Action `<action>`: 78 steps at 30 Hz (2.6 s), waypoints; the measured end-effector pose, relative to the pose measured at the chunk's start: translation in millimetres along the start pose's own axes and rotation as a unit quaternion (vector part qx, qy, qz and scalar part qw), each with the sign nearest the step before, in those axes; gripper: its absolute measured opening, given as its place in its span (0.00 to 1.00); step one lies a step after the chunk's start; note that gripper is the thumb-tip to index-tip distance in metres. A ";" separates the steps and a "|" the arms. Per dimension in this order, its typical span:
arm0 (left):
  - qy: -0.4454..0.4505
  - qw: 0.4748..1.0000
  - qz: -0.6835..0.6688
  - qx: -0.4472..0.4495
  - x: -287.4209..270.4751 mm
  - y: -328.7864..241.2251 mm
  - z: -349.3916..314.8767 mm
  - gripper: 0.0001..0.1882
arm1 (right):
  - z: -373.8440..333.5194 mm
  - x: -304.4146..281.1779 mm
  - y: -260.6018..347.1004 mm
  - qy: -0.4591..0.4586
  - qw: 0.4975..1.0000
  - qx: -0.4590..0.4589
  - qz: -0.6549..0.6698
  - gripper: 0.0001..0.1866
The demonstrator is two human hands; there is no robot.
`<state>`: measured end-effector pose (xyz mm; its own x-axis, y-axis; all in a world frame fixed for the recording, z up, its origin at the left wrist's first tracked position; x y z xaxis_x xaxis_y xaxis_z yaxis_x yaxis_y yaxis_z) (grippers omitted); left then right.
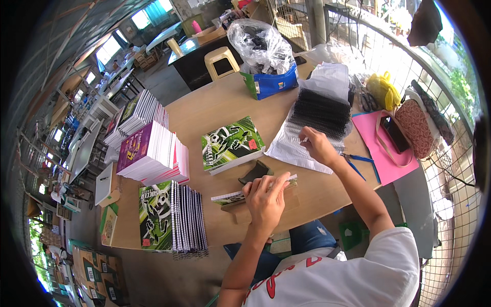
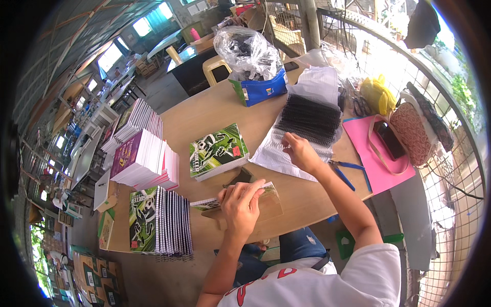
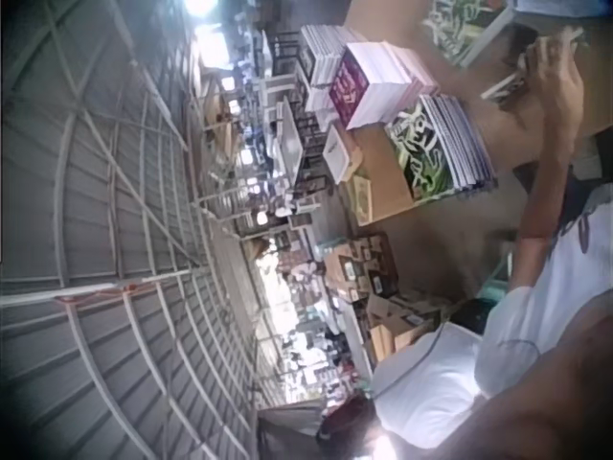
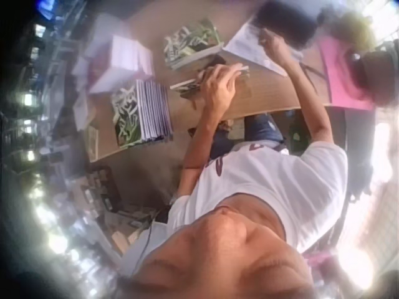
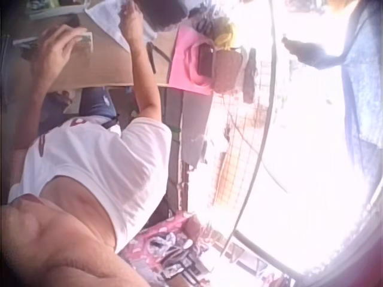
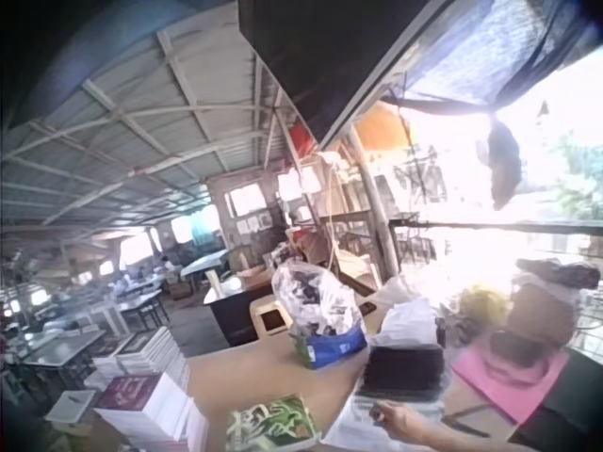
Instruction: The person assembles spiral notebooks by picking up a printed cover and a stack of lined paper, aligning them, and threading a plastic spiral through the pre-punched holes by hand.
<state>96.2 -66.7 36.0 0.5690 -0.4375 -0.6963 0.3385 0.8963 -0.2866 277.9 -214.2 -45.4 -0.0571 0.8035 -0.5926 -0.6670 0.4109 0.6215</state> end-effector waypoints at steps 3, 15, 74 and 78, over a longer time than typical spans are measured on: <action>-0.044 0.999 -0.005 0.027 -5.8 -9.2 -9.6 0.12 | -13.8 -34.0 63.4 0.051 0.994 -0.021 0.099 0.13; -0.071 0.994 -0.002 0.080 -10.3 -19.4 -28.3 0.15 | -42.8 -39.4 143.9 0.136 0.970 -0.162 0.119 0.09; -0.046 0.998 -0.050 -0.003 -8.9 -2.5 -7.3 0.05 | -45.6 -27.9 175.4 0.065 0.978 -0.182 -0.078 0.12; -0.038 0.997 -0.072 0.010 -11.8 -2.0 -3.3 0.06 | -45.0 -19.4 157.2 0.069 0.995 -0.066 -0.008 0.12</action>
<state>86.4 -63.1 42.5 0.5679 -0.5662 -0.5974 0.4356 0.8226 -0.3655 140.7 -184.6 40.7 -0.1422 0.7267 -0.6721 -0.7594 0.3555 0.5450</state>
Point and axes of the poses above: each hand's wrist, its own z-axis towards the middle knuckle, its own x-axis out of the palm, y = z × x, the point moved 10 cm from there along z, towards the middle knuckle, and after that the axes turned 1 degree about z, right-handed, at the moved point
